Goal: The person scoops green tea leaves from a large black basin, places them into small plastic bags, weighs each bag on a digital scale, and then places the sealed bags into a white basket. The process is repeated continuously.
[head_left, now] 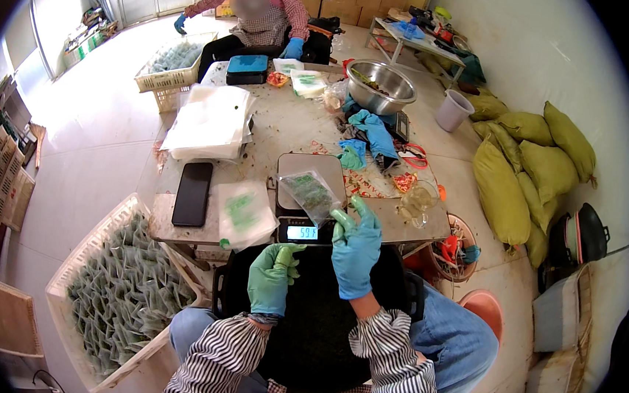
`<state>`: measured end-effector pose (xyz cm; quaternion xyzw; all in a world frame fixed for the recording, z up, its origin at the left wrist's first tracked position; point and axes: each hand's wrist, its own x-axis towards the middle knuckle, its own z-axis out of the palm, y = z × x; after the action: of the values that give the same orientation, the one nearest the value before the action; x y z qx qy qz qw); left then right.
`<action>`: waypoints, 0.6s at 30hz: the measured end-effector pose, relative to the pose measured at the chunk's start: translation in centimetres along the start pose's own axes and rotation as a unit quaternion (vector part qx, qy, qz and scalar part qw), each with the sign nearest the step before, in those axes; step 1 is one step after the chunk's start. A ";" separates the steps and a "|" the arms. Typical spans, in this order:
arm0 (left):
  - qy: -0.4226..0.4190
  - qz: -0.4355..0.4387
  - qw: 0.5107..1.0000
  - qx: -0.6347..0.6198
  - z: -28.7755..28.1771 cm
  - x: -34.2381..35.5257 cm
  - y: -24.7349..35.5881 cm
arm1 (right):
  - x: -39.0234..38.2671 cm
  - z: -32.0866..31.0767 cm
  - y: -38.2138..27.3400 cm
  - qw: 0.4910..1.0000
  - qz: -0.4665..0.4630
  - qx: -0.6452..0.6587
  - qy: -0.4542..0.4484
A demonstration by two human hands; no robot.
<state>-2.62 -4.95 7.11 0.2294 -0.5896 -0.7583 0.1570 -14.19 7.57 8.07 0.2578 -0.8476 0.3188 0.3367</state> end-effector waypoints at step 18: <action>-0.134 0.014 0.991 -0.005 1.4 1.5 1.0 | 1.8 1.2 0.5 1.000 0.020 0.015 -0.011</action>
<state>-4.71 -4.82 8.11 0.1169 -0.6048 -0.7827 0.0887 -16.17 6.67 8.55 0.2491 -0.8516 0.3353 0.3166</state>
